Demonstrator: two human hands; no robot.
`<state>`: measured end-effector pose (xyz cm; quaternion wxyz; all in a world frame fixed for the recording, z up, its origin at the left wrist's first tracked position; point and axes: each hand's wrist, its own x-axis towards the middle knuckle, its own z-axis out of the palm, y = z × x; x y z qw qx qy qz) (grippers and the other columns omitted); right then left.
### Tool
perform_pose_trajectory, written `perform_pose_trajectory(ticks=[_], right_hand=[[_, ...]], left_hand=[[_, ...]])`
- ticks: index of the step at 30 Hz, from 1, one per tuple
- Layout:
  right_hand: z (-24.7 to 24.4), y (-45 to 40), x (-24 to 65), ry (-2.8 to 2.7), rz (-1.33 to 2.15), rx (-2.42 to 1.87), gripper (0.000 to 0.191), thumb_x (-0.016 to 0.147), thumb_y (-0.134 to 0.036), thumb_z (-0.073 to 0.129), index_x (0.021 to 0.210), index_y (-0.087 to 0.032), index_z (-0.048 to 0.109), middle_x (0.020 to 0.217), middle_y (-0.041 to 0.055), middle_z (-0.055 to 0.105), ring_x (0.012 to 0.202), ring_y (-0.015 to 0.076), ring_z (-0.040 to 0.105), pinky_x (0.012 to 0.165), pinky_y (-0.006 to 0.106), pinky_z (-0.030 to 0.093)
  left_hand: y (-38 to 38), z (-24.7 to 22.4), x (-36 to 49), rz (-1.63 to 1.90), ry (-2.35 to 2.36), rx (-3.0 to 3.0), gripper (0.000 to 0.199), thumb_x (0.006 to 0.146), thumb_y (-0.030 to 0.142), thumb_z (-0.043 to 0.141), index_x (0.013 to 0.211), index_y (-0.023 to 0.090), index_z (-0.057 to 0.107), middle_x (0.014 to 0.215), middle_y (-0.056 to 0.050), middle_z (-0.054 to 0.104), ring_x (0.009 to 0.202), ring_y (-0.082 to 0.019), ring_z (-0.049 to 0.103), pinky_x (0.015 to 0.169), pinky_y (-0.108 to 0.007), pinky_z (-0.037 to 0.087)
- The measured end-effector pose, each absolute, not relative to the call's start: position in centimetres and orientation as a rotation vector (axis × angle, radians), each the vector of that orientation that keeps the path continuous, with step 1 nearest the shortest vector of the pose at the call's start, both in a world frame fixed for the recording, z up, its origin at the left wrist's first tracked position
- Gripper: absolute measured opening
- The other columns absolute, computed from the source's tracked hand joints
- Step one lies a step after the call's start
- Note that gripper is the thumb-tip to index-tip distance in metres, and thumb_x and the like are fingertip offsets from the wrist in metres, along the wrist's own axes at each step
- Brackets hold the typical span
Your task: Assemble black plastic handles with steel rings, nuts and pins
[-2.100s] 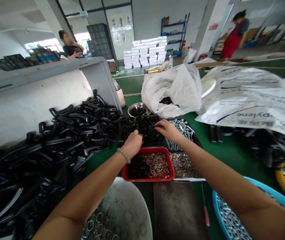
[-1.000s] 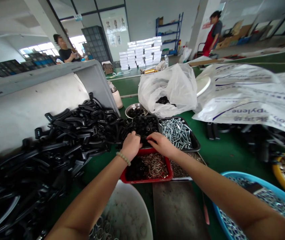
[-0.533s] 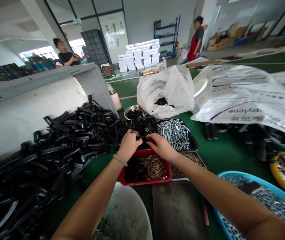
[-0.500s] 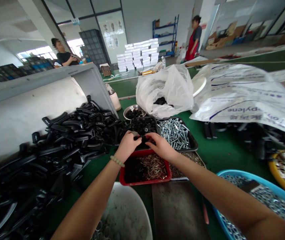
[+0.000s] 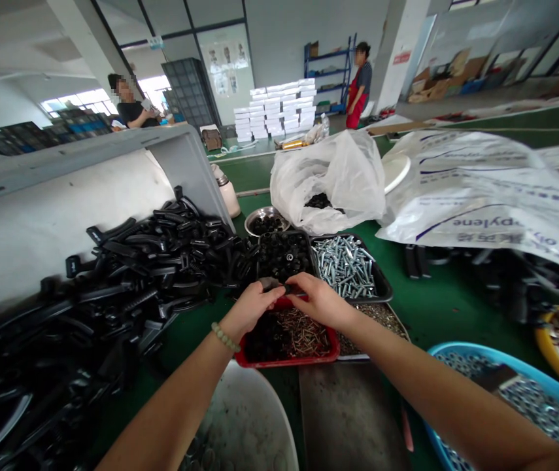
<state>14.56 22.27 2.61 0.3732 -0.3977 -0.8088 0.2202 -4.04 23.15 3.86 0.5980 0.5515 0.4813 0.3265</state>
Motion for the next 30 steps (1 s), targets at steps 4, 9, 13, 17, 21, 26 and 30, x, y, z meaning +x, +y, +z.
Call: perform_pose_trajectory(ticks=[4, 9, 13, 17, 21, 26, 30], right_hand=[[2.9, 22.8, 15.6, -2.006, 0.647, -1.105, 0.018, 0.080, -0.016, 0.057, 0.097, -0.018, 0.058, 0.085, 0.0033, 0.062, 0.072, 0.0135, 0.061, 0.069, 0.027, 0.051], [3.4, 24.6, 16.7, -2.118, 0.458, -1.060, 0.030, 0.079, -0.022, 0.062, 0.108, -0.017, 0.058, 0.103, 0.0095, 0.061, 0.097, 0.0207, 0.058, 0.088, 0.036, 0.047], [4.0, 27.1, 17.4, -1.917, 0.308, -1.180, 0.018, 0.082, -0.026, 0.059, 0.098, -0.018, 0.062, 0.092, 0.0073, 0.064, 0.091, 0.0211, 0.059, 0.085, 0.037, 0.047], [4.3, 29.1, 18.2, -1.849, 0.344, -1.291, 0.011, 0.081, -0.020, 0.055, 0.088, -0.018, 0.064, 0.085, 0.0053, 0.066, 0.081, 0.0188, 0.061, 0.078, 0.034, 0.048], [3.6, 29.2, 17.9, -1.937, 0.379, -1.248, 0.010, 0.082, -0.018, 0.055, 0.085, -0.018, 0.064, 0.084, 0.0051, 0.067, 0.083, 0.0184, 0.061, 0.080, 0.034, 0.047], [2.1, 28.1, 16.4, -1.906, 0.494, -1.171, 0.019, 0.081, -0.021, 0.059, 0.100, -0.020, 0.062, 0.093, 0.0045, 0.066, 0.087, 0.0173, 0.060, 0.081, 0.033, 0.048], [2.1, 27.2, 15.4, -1.865, 0.631, -1.104, 0.023, 0.080, -0.024, 0.062, 0.104, -0.021, 0.061, 0.095, 0.0034, 0.066, 0.084, 0.0151, 0.062, 0.078, 0.030, 0.049]], left_hand=[[23.7, 4.5, -5.1, 0.842, 1.168, 1.179, 0.020, 0.076, 0.032, 0.065, 0.077, 0.012, 0.061, 0.071, -0.002, 0.061, 0.057, -0.006, 0.046, 0.053, -0.017, 0.036], [25.8, 5.3, -4.7, 0.886, 1.053, 1.002, 0.013, 0.083, 0.021, 0.051, 0.089, 0.014, 0.060, 0.091, -0.008, 0.064, 0.077, -0.011, 0.060, 0.071, -0.023, 0.050], [28.5, 5.2, -2.5, 0.783, 1.343, 1.619, 0.022, 0.089, 0.026, 0.042, 0.091, 0.015, 0.061, 0.092, -0.008, 0.063, 0.087, -0.016, 0.061, 0.081, -0.031, 0.050], [30.4, 4.5, -0.9, 0.616, 1.489, 2.004, 0.007, 0.073, 0.013, 0.062, 0.080, 0.015, 0.064, 0.098, -0.009, 0.060, 0.099, -0.023, 0.058, 0.095, -0.036, 0.041], [31.0, 4.3, -0.5, 0.500, 1.516, 2.144, 0.009, 0.069, 0.014, 0.066, 0.078, 0.014, 0.064, 0.095, -0.010, 0.060, 0.094, -0.023, 0.059, 0.092, -0.035, 0.041], [30.5, 4.9, -0.8, 0.636, 1.429, 2.007, 0.013, 0.073, 0.024, 0.064, 0.081, 0.015, 0.062, 0.082, -0.005, 0.061, 0.078, -0.017, 0.057, 0.074, -0.029, 0.045], [28.8, 4.5, -1.3, 0.756, 1.194, 1.392, 0.021, 0.075, 0.033, 0.063, 0.087, 0.015, 0.060, 0.074, 0.000, 0.056, 0.061, -0.008, 0.049, 0.054, -0.019, 0.038]])
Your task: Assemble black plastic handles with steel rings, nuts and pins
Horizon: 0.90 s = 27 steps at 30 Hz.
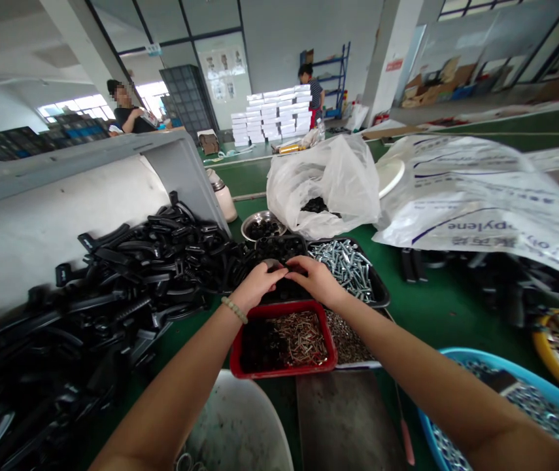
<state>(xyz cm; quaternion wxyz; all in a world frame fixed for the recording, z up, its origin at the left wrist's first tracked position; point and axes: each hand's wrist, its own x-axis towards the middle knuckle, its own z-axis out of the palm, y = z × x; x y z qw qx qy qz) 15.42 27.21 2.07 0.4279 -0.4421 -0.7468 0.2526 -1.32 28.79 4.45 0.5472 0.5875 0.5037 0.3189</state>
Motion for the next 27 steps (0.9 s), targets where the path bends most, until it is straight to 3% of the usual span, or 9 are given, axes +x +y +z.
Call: perform_pose_trajectory(ticks=[5, 9, 13, 17, 21, 27], right_hand=[[2.7, 27.0, 15.7, -1.905, 0.664, -1.070, 0.020, 0.081, -0.026, 0.061, 0.100, -0.020, 0.063, 0.093, 0.0032, 0.067, 0.083, 0.0146, 0.063, 0.078, 0.029, 0.050], [4.0, 30.2, 16.8, -2.153, 0.431, -1.210, 0.022, 0.088, -0.034, 0.054, 0.101, -0.020, 0.065, 0.101, 0.0052, 0.066, 0.094, 0.0153, 0.061, 0.085, 0.027, 0.047], [4.9, 35.0, 16.7, -2.193, 0.037, -1.712, 0.024, 0.089, -0.027, 0.050, 0.101, -0.014, 0.066, 0.105, 0.0162, 0.065, 0.102, 0.0256, 0.058, 0.087, 0.038, 0.043], [4.4, 37.3, 15.2, -2.211, -0.015, -1.817, 0.024, 0.085, -0.015, 0.049, 0.100, -0.009, 0.067, 0.107, 0.0244, 0.063, 0.103, 0.0336, 0.056, 0.085, 0.046, 0.042], [3.5, 37.0, 14.5, -2.246, -0.059, -1.830, 0.032, 0.086, -0.011, 0.040, 0.107, -0.011, 0.065, 0.113, 0.0244, 0.061, 0.108, 0.0338, 0.053, 0.085, 0.048, 0.041], [3.7, 36.3, 14.7, -2.332, -0.077, -1.801, 0.029, 0.087, -0.012, 0.041, 0.105, -0.012, 0.064, 0.106, 0.0212, 0.063, 0.105, 0.0303, 0.054, 0.086, 0.041, 0.041]], left_hand=[[27.9, 4.5, -3.2, 0.912, 1.132, 1.004, 0.023, 0.068, 0.029, 0.072, 0.083, 0.017, 0.058, 0.065, 0.005, 0.049, 0.056, -0.004, 0.046, 0.052, -0.014, 0.038], [28.5, 5.8, -4.2, 0.974, 0.996, 0.670, 0.011, 0.079, 0.026, 0.056, 0.077, 0.015, 0.058, 0.072, -0.002, 0.057, 0.064, -0.009, 0.056, 0.058, -0.020, 0.050], [29.4, 6.4, -3.4, 0.987, 0.839, 0.451, 0.022, 0.085, 0.028, 0.047, 0.072, 0.014, 0.058, 0.077, -0.006, 0.060, 0.071, -0.011, 0.060, 0.062, -0.021, 0.054], [29.8, 6.2, -2.4, 1.037, 0.901, 0.480, 0.005, 0.082, 0.012, 0.056, 0.082, 0.014, 0.061, 0.071, -0.001, 0.057, 0.063, -0.007, 0.058, 0.055, -0.015, 0.051], [29.6, 6.1, -2.6, 1.044, 0.965, 0.617, 0.021, 0.077, 0.001, 0.056, 0.090, 0.015, 0.063, 0.074, -0.001, 0.058, 0.067, -0.008, 0.061, 0.055, -0.015, 0.051], [29.1, 5.8, -2.5, 1.021, 1.008, 0.622, 0.013, 0.078, 0.005, 0.058, 0.085, 0.015, 0.063, 0.070, 0.001, 0.055, 0.060, -0.006, 0.058, 0.049, -0.013, 0.046]])
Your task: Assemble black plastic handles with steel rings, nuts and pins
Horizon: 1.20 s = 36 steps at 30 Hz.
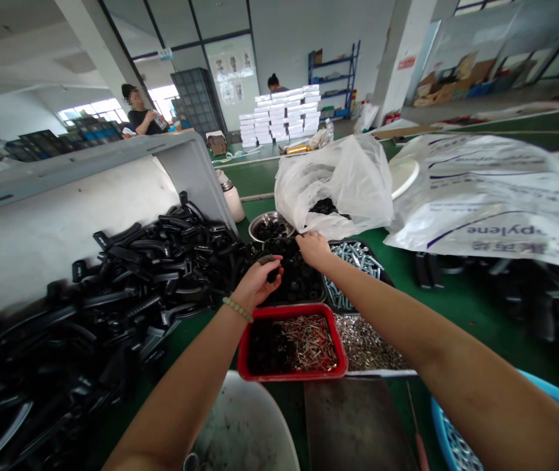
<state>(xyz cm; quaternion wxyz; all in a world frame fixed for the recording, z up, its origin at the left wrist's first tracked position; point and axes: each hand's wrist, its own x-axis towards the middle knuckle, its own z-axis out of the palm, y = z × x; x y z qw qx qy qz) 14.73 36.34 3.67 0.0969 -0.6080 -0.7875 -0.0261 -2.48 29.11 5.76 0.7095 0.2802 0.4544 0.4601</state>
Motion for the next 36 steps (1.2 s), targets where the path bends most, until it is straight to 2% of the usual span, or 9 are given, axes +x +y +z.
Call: perform_pose_trajectory(ticks=[5, 9, 12, 17, 19, 24, 29, 31, 36], right_hand=[[3.9, 36.3, 15.6, -2.370, -0.064, -1.812, 0.026, 0.086, -0.016, 0.047, 0.106, -0.013, 0.062, 0.109, 0.0193, 0.061, 0.104, 0.0283, 0.055, 0.085, 0.038, 0.043], [3.7, 36.5, 15.9, -2.410, -0.029, -1.786, 0.026, 0.084, -0.019, 0.050, 0.107, -0.016, 0.063, 0.112, 0.0162, 0.061, 0.110, 0.0286, 0.050, 0.089, 0.039, 0.041], [3.5, 37.0, 15.6, -2.387, 0.009, -1.778, 0.025, 0.083, -0.014, 0.048, 0.102, -0.013, 0.065, 0.112, 0.0183, 0.061, 0.112, 0.0296, 0.049, 0.092, 0.042, 0.038], [3.6, 37.6, 15.5, -2.274, 0.130, -1.729, 0.024, 0.075, -0.010, 0.057, 0.098, -0.006, 0.065, 0.109, 0.0237, 0.061, 0.110, 0.0324, 0.051, 0.091, 0.043, 0.040], [3.8, 37.2, 15.6, -2.211, 0.196, -1.664, 0.027, 0.078, -0.014, 0.057, 0.102, -0.006, 0.062, 0.111, 0.0216, 0.060, 0.106, 0.0288, 0.054, 0.090, 0.040, 0.042], [4.0, 35.4, 15.0, -2.088, 0.524, -1.320, 0.027, 0.084, -0.030, 0.055, 0.107, -0.015, 0.058, 0.100, 0.0058, 0.067, 0.088, 0.0144, 0.063, 0.080, 0.027, 0.049], [4.3, 34.2, 14.8, -1.764, 1.041, -0.830, 0.026, 0.071, -0.028, 0.068, 0.094, -0.017, 0.062, 0.089, 0.0019, 0.068, 0.082, 0.0143, 0.063, 0.082, 0.031, 0.050], [4.4, 33.9, 14.9, -1.757, 1.067, -0.809, 0.026, 0.070, -0.027, 0.069, 0.093, -0.017, 0.063, 0.087, 0.0016, 0.068, 0.081, 0.0145, 0.063, 0.082, 0.032, 0.050], [4.2, 33.1, 14.8, -1.815, 0.878, -0.864, 0.024, 0.075, -0.025, 0.065, 0.098, -0.018, 0.063, 0.093, 0.0038, 0.068, 0.085, 0.0158, 0.063, 0.083, 0.033, 0.050]], left_hand=[[29.3, 5.2, -1.7, 1.036, 1.002, 0.624, 0.011, 0.075, 0.007, 0.063, 0.084, 0.014, 0.063, 0.070, 0.001, 0.055, 0.060, -0.006, 0.058, 0.050, -0.014, 0.046], [29.8, 4.9, -1.0, 1.069, 1.007, 0.632, 0.011, 0.074, 0.008, 0.065, 0.083, 0.015, 0.063, 0.070, 0.001, 0.056, 0.059, -0.006, 0.058, 0.050, -0.014, 0.045], [30.2, 4.9, -0.9, 1.093, 1.019, 0.637, 0.011, 0.074, 0.008, 0.065, 0.083, 0.016, 0.063, 0.071, 0.001, 0.056, 0.058, -0.005, 0.057, 0.049, -0.013, 0.043], [30.5, 5.5, -1.7, 1.115, 1.034, 0.659, 0.013, 0.074, 0.006, 0.064, 0.084, 0.016, 0.063, 0.070, 0.002, 0.056, 0.058, -0.005, 0.057, 0.048, -0.012, 0.042], [30.6, 5.6, -1.9, 1.117, 1.028, 0.665, 0.012, 0.076, 0.007, 0.063, 0.085, 0.015, 0.063, 0.069, 0.002, 0.056, 0.058, -0.005, 0.056, 0.047, -0.012, 0.042], [31.0, 5.8, -1.4, 1.073, 0.960, 0.691, 0.005, 0.078, 0.016, 0.065, 0.079, 0.012, 0.062, 0.072, -0.001, 0.058, 0.055, -0.004, 0.054, 0.045, -0.012, 0.042], [31.1, 6.1, -1.0, 1.059, 0.927, 0.739, 0.011, 0.073, 0.016, 0.071, 0.077, 0.013, 0.061, 0.066, 0.001, 0.055, 0.053, -0.003, 0.052, 0.044, -0.010, 0.041], [30.9, 6.2, -1.0, 1.060, 0.940, 0.751, 0.011, 0.073, 0.015, 0.071, 0.077, 0.012, 0.061, 0.065, 0.001, 0.055, 0.053, -0.003, 0.052, 0.044, -0.010, 0.041], [30.8, 5.9, -1.1, 1.076, 0.978, 0.795, 0.008, 0.075, 0.013, 0.067, 0.077, 0.012, 0.060, 0.064, 0.001, 0.054, 0.053, -0.003, 0.051, 0.045, -0.010, 0.040]])
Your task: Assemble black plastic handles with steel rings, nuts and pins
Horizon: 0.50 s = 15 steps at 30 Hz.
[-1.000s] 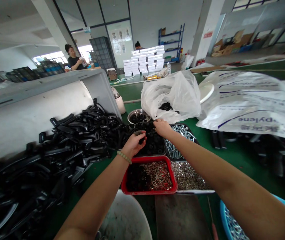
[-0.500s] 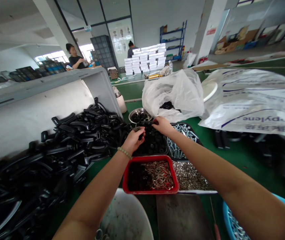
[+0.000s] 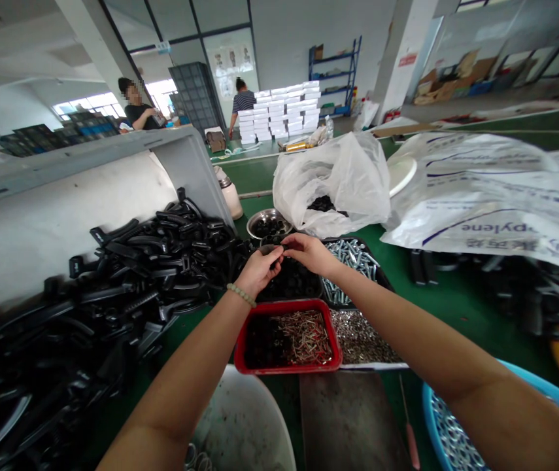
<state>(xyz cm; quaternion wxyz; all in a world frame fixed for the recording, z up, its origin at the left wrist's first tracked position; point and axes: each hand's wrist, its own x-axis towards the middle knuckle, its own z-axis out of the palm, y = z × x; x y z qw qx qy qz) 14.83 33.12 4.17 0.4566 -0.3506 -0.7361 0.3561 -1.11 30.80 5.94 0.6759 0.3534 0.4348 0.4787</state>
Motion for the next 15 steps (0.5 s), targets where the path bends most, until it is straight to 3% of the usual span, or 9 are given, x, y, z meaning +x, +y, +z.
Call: perform_pose_trajectory(ticks=[5, 8, 11, 13, 15], right_hand=[[3.6, 34.2, 16.5, -1.859, 0.747, -1.102, 0.024, 0.079, -0.018, 0.060, 0.103, -0.017, 0.062, 0.098, 0.0051, 0.068, 0.088, 0.0151, 0.064, 0.083, 0.032, 0.050], [3.4, 34.5, 17.9, -1.934, 0.684, -1.188, 0.028, 0.072, -0.011, 0.065, 0.100, -0.015, 0.064, 0.097, 0.0068, 0.068, 0.089, 0.0179, 0.063, 0.085, 0.036, 0.049], [3.5, 33.5, 18.3, -1.993, 0.594, -1.231, 0.027, 0.070, -0.009, 0.067, 0.097, -0.015, 0.066, 0.100, 0.0091, 0.065, 0.097, 0.0212, 0.059, 0.092, 0.039, 0.043], [3.9, 32.4, 17.7, -2.152, 0.466, -1.262, 0.020, 0.078, -0.015, 0.062, 0.097, -0.016, 0.066, 0.100, 0.0085, 0.064, 0.099, 0.0199, 0.057, 0.094, 0.036, 0.041], [4.3, 31.3, 16.7, -2.376, 0.309, -1.311, 0.017, 0.083, -0.022, 0.057, 0.097, -0.017, 0.066, 0.097, 0.0077, 0.063, 0.098, 0.0194, 0.056, 0.091, 0.033, 0.042]], left_hand=[[30.7, 5.5, -1.8, 1.088, 1.034, 0.849, 0.010, 0.074, 0.013, 0.066, 0.077, 0.015, 0.056, 0.068, 0.002, 0.056, 0.059, -0.005, 0.056, 0.049, -0.011, 0.042], [30.8, 5.1, -2.2, 1.032, 1.173, 1.073, 0.012, 0.076, 0.010, 0.056, 0.084, 0.018, 0.057, 0.071, 0.002, 0.057, 0.063, -0.008, 0.059, 0.053, -0.015, 0.045], [31.3, 4.7, -2.2, 0.795, 1.402, 1.749, 0.020, 0.077, 0.007, 0.045, 0.084, 0.019, 0.060, 0.078, -0.001, 0.060, 0.077, -0.013, 0.060, 0.073, -0.026, 0.050], [31.7, 4.4, -2.0, 0.660, 1.437, 2.023, 0.019, 0.074, 0.006, 0.047, 0.078, 0.018, 0.062, 0.083, -0.004, 0.062, 0.090, -0.017, 0.058, 0.090, -0.031, 0.045], [31.8, 4.1, -1.7, 0.626, 1.436, 2.070, 0.017, 0.072, 0.005, 0.049, 0.073, 0.016, 0.062, 0.086, -0.006, 0.061, 0.097, -0.021, 0.056, 0.098, -0.034, 0.039]])
